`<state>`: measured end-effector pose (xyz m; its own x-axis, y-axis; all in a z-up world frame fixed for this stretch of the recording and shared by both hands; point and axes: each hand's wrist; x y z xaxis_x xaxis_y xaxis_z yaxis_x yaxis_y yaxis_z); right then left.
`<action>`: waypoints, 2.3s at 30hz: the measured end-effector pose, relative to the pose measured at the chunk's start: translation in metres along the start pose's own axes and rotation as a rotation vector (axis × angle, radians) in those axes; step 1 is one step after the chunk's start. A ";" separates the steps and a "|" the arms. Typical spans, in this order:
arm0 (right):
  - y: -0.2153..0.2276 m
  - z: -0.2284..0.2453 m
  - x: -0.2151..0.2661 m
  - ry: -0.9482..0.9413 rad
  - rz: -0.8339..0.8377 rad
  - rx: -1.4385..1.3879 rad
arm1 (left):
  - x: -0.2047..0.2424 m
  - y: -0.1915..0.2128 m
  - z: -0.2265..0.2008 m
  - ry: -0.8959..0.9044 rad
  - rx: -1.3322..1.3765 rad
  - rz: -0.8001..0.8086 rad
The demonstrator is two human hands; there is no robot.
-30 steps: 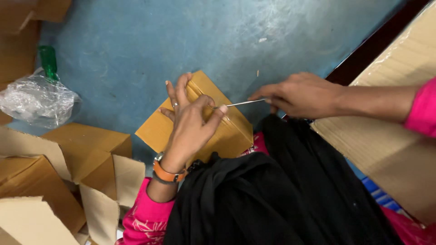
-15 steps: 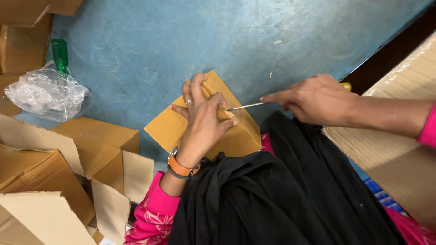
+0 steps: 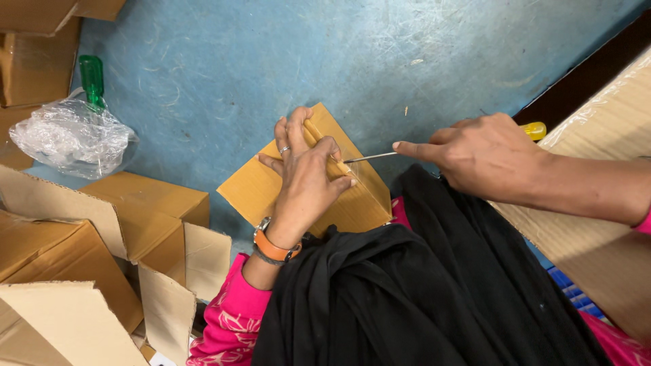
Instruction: The person uses a screwdriver to cut tape on a cardboard box, opens it, and removes white plastic components. They inspect the parts and place them aside, then repeat the process with another box.
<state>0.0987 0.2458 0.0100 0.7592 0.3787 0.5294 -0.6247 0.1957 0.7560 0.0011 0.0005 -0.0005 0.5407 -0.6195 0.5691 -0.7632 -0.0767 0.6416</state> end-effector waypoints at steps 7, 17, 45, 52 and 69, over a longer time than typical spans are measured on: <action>-0.005 0.013 0.004 0.054 0.000 0.250 | 0.000 -0.002 -0.001 -0.005 -0.022 -0.014; -0.013 0.038 0.010 0.072 -0.235 0.481 | 0.000 0.000 -0.001 0.006 -0.067 -0.005; 0.002 0.007 -0.010 0.079 0.143 0.063 | 0.006 -0.003 0.010 -0.086 -0.144 -0.063; 0.000 0.009 -0.002 0.129 0.209 0.237 | 0.002 -0.001 0.008 -0.058 -0.150 -0.043; 0.018 -0.002 -0.001 0.002 0.167 -0.104 | -0.005 -0.007 0.026 -0.159 -0.176 0.103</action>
<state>0.0867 0.2509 0.0221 0.6433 0.4155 0.6431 -0.7574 0.2223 0.6140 -0.0054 -0.0159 -0.0215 0.3901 -0.7333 0.5569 -0.7304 0.1219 0.6721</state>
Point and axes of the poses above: each hand's wrist, its own x-axis away from the middle knuckle, its own y-axis out of the back of the hand, z = x × y, and after that the axes turned 11 degrees about z, right-handed
